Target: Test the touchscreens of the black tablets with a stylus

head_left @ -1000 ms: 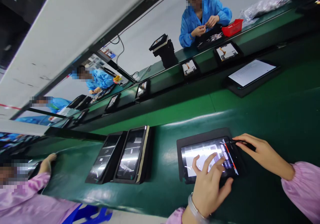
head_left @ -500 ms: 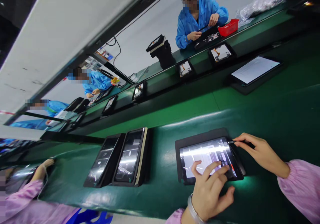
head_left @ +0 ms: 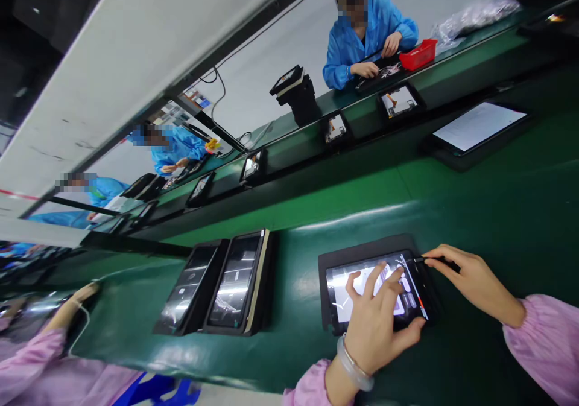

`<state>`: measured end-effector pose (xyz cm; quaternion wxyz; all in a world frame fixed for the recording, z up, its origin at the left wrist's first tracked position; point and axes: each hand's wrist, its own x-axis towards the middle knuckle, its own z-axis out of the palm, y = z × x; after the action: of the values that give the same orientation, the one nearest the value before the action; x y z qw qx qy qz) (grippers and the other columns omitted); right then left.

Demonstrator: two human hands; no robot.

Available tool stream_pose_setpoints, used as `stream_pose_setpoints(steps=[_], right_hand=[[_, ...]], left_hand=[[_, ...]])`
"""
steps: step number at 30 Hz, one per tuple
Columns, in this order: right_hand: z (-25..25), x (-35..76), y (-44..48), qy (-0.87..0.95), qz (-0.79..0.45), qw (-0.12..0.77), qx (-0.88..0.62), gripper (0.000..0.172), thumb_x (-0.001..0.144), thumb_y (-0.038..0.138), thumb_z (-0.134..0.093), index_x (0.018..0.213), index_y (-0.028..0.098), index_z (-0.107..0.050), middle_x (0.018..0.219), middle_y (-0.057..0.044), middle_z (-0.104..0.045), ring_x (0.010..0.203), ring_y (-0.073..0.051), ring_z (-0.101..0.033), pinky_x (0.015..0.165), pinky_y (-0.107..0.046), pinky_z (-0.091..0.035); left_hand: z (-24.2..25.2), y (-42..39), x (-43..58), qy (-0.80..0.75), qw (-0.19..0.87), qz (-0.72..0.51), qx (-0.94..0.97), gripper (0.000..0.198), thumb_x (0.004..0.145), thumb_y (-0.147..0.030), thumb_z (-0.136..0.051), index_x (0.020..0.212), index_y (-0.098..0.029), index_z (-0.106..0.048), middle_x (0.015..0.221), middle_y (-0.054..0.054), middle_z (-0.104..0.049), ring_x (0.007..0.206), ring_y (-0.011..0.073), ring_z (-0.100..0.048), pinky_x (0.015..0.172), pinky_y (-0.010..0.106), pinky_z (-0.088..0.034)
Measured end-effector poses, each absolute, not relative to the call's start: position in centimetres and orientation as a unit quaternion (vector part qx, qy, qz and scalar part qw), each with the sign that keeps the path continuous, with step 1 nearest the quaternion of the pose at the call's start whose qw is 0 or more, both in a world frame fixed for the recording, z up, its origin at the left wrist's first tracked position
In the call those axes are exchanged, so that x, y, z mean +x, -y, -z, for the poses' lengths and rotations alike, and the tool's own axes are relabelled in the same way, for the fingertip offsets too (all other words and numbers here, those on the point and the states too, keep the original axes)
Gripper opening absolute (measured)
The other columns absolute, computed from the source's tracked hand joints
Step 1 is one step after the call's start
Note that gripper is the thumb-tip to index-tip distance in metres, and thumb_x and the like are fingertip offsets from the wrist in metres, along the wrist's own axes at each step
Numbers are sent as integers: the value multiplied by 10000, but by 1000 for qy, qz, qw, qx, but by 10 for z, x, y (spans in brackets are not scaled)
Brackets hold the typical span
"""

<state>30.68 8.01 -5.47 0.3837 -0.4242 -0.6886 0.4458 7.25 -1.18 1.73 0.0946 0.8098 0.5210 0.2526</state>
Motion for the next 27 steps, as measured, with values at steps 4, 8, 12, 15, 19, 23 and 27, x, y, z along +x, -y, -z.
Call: stream_pose_setpoints(steps=[4,8,12,15,19,23,27], right_hand=[[55,307,-80,692,-449,375,-423,512,1119,752,-519,1031,286,-712,1038,22,-692,969,-268,-648,858,-338,-462],[57,308,-80,693,-450,369,-425,485,1119,723,-526,1034,284,-712,1042,13,-691,973,-280,-649,861,-347,-469],[63,312,-81,698,-452,356,-427,415,1113,675,-548,1079,296,-713,1091,14,-691,1011,-284,-648,883,-351,-480],[66,315,-82,697,-458,342,-434,398,1093,675,-565,1115,310,-723,1142,19,-693,1057,-292,-648,931,-359,-488],[68,319,-84,668,-499,326,-444,505,1029,762,-615,1130,287,-754,1124,-9,-713,984,-311,-694,890,-358,-568],[66,321,-88,636,-541,317,-449,575,953,827,-689,1043,266,-780,1102,-30,-723,1016,-324,-698,876,-325,-612],[59,321,-91,620,-568,316,-439,625,927,864,-711,909,243,-770,1146,-61,-715,1064,-343,-684,931,-337,-621]], left_hand=[[-12,9,75,-527,110,-231,810,393,1041,-588,-567,1206,-232,-551,1349,70,-675,1374,314,-499,1130,496,-116],[-9,11,74,-522,122,-242,809,554,1011,-672,-578,1319,-215,-519,1333,76,-681,1368,312,-501,1131,500,-88],[-7,13,72,-510,109,-222,824,620,997,-666,-624,1367,-185,-500,1377,88,-655,1404,300,-462,1143,497,-55],[-5,14,73,-511,85,-211,829,519,1024,-584,-607,1331,-174,-529,1396,93,-643,1413,283,-448,1138,500,-69],[-1,14,81,-510,35,-205,835,490,1040,-551,-570,1300,-136,-557,1377,106,-650,1386,268,-468,1102,519,-143],[2,14,89,-507,-2,-180,843,460,1076,-561,-505,1182,-124,-603,1373,132,-643,1353,252,-496,1033,513,-242],[5,13,94,-509,-20,-169,844,576,1063,-661,-455,1167,-116,-610,1342,160,-654,1343,266,-506,977,499,-310]])
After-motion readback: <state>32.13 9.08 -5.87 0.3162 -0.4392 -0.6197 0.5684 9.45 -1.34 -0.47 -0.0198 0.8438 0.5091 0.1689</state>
